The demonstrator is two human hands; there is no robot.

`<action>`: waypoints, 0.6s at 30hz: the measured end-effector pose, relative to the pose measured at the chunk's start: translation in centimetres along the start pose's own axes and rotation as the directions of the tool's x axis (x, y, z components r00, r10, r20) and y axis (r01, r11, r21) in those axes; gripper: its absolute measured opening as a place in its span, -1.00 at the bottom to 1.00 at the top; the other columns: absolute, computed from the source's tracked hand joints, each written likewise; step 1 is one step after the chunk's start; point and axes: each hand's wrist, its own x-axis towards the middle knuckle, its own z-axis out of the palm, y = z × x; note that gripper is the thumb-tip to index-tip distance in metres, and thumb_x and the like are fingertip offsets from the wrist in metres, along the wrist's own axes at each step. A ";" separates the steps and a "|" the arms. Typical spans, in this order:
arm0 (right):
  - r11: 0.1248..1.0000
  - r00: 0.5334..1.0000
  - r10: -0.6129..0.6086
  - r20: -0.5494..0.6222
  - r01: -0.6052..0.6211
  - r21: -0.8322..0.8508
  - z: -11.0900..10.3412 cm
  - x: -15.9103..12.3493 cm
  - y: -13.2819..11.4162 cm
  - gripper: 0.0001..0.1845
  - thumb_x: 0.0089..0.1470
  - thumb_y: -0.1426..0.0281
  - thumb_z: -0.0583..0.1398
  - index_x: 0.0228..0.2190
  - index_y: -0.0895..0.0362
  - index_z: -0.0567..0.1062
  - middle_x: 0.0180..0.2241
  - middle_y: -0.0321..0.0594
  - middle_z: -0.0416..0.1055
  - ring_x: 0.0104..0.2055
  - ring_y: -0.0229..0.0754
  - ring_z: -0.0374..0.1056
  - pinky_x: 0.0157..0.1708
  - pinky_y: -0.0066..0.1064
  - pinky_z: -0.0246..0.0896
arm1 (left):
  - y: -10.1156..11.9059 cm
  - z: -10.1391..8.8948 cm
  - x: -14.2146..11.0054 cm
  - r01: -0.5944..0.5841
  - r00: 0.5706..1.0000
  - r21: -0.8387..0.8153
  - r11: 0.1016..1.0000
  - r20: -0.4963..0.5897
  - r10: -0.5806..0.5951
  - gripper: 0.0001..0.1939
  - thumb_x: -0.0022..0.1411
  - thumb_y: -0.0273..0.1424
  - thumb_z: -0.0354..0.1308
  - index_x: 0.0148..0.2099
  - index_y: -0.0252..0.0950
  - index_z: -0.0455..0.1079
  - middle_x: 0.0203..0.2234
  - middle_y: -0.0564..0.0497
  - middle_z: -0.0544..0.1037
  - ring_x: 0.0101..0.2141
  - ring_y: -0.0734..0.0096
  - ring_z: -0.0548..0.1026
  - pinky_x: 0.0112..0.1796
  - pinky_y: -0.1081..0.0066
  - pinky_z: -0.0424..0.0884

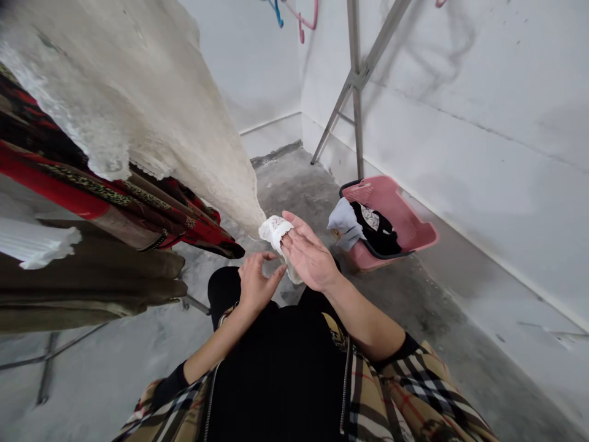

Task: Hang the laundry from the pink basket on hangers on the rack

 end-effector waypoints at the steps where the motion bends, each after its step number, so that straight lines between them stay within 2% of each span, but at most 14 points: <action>1: 1.000 1.000 -0.014 0.005 0.014 -0.011 0.2 0.1 0.0 -0.55 0.01 0.25 0.25 -0.01 -0.13 0.42 -0.02 -0.31 0.42 0.13 -0.17 0.26 0.26 -0.13 -0.01 | -0.4 0.6 0.0 0.040 0.998 -0.027 0.999 0.051 -0.039 -0.69 0.14 -0.17 0.23 -0.12 -0.21 0.36 -0.20 -0.04 0.51 -0.10 0.15 0.42 -0.05 0.14 0.26; 5: 0.999 0.998 -0.042 0.051 0.043 -0.023 0.8 0.3 0.2 -0.51 0.00 0.25 0.25 0.02 -0.16 0.40 0.11 -0.35 0.36 0.23 -0.15 0.18 0.31 -0.09 -0.09 | -2.3 3.9 0.6 0.255 0.945 -0.152 0.955 0.249 -0.212 -0.61 0.11 -0.14 0.21 -0.10 -0.27 0.32 -0.31 -0.02 0.51 -0.34 0.31 0.46 -0.30 0.35 0.34; 7: 0.997 0.994 -0.073 0.081 0.074 -0.018 1.1 0.2 0.1 -0.53 0.03 0.28 0.24 0.02 -0.17 0.41 0.15 -0.38 0.31 0.25 -0.16 0.16 0.32 -0.10 -0.12 | -3.2 5.3 0.9 0.301 0.927 -0.162 0.940 0.279 -0.249 -0.67 0.11 -0.17 0.20 -0.16 -0.28 0.35 -0.39 0.01 0.51 -0.43 0.35 0.44 -0.37 0.37 0.32; 10: 0.983 0.982 -0.175 0.073 0.178 -0.038 1.4 0.1 -0.8 -0.56 0.05 0.30 0.23 0.00 -0.19 0.43 0.17 -0.39 0.30 0.26 -0.14 0.15 0.30 -0.08 -0.06 | -4.5 6.1 1.4 0.319 0.929 -0.194 0.928 0.259 -0.265 -0.79 0.11 -0.26 0.18 -0.24 -0.26 0.39 -0.46 0.04 0.50 -0.46 0.36 0.43 -0.36 0.38 0.30; 14: 0.939 0.949 -0.314 -0.020 0.308 -0.150 0.9 0.0 -2.2 -0.57 0.02 0.29 0.24 -0.03 -0.19 0.45 0.12 -0.38 0.34 0.24 -0.14 0.17 0.26 -0.09 0.04 | -6.1 5.1 2.3 0.358 0.932 -0.301 0.884 0.174 -0.318 -0.84 0.08 -0.30 0.15 -0.31 -0.27 0.41 -0.50 0.05 0.48 -0.50 0.41 0.39 -0.39 0.41 0.29; 18: 0.881 0.894 -0.402 -0.195 0.320 -0.350 -1.6 0.3 -2.0 -0.53 0.01 0.31 0.26 0.00 -0.17 0.42 0.01 -0.35 0.40 0.10 -0.22 0.28 0.23 -0.16 0.08 | -6.9 2.3 3.6 0.377 0.917 -0.463 0.802 0.062 -0.395 -0.76 0.04 -0.26 0.12 -0.27 -0.29 0.43 -0.44 0.03 0.52 -0.48 0.45 0.40 -0.45 0.48 0.30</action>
